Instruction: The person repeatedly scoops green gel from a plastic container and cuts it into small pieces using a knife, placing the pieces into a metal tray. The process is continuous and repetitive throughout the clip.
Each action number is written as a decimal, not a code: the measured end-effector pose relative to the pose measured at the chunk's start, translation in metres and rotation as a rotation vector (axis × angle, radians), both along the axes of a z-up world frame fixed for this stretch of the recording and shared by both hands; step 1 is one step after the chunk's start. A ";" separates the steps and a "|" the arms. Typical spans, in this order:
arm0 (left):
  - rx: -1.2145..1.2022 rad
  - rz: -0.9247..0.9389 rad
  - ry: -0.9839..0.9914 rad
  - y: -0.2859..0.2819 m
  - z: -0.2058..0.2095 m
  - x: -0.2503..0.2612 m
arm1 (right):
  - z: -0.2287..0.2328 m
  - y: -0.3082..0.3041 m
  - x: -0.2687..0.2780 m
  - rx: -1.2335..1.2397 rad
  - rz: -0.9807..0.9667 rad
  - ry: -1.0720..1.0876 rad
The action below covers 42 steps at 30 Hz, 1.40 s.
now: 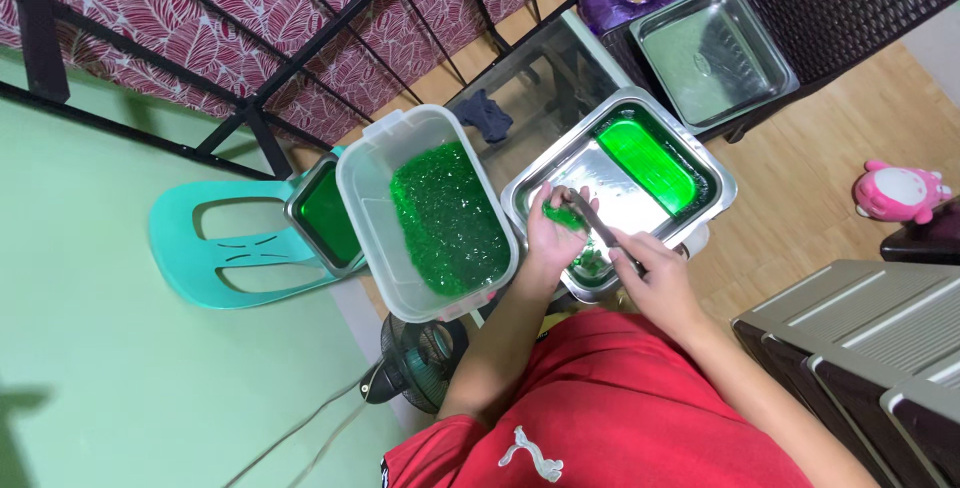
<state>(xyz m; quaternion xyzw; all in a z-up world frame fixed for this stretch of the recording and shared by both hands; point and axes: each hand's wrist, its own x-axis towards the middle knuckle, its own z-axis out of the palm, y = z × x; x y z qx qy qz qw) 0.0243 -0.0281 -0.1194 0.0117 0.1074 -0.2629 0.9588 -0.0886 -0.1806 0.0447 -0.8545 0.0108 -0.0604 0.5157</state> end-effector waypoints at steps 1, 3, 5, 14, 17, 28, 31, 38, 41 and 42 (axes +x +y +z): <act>0.118 -0.007 0.131 0.002 0.007 -0.001 | 0.003 0.002 0.000 -0.014 0.009 -0.030; 0.257 -0.024 0.207 0.006 0.025 -0.004 | 0.007 0.003 0.000 -0.040 0.028 -0.087; 0.299 -0.048 0.098 0.009 0.040 -0.005 | 0.008 0.004 0.000 -0.093 0.048 0.009; 0.478 0.111 0.108 0.013 0.041 -0.012 | -0.002 0.028 0.003 -0.358 0.266 -0.005; 0.505 0.155 0.115 0.011 0.039 -0.014 | -0.003 0.032 0.006 -0.405 0.279 -0.017; 0.487 0.181 0.114 0.004 0.041 -0.013 | -0.011 0.032 0.012 -0.485 0.317 -0.035; 0.503 0.154 0.119 0.004 0.041 -0.013 | -0.017 0.030 0.012 -0.474 0.323 -0.040; 0.512 0.113 0.128 0.005 0.039 -0.016 | -0.030 0.032 0.014 -0.459 0.329 -0.008; 0.404 0.132 0.201 0.006 0.038 -0.014 | -0.025 0.031 0.014 -0.419 0.304 -0.023; 0.420 0.133 0.216 0.006 0.039 -0.013 | -0.022 0.030 0.012 -0.397 0.291 -0.028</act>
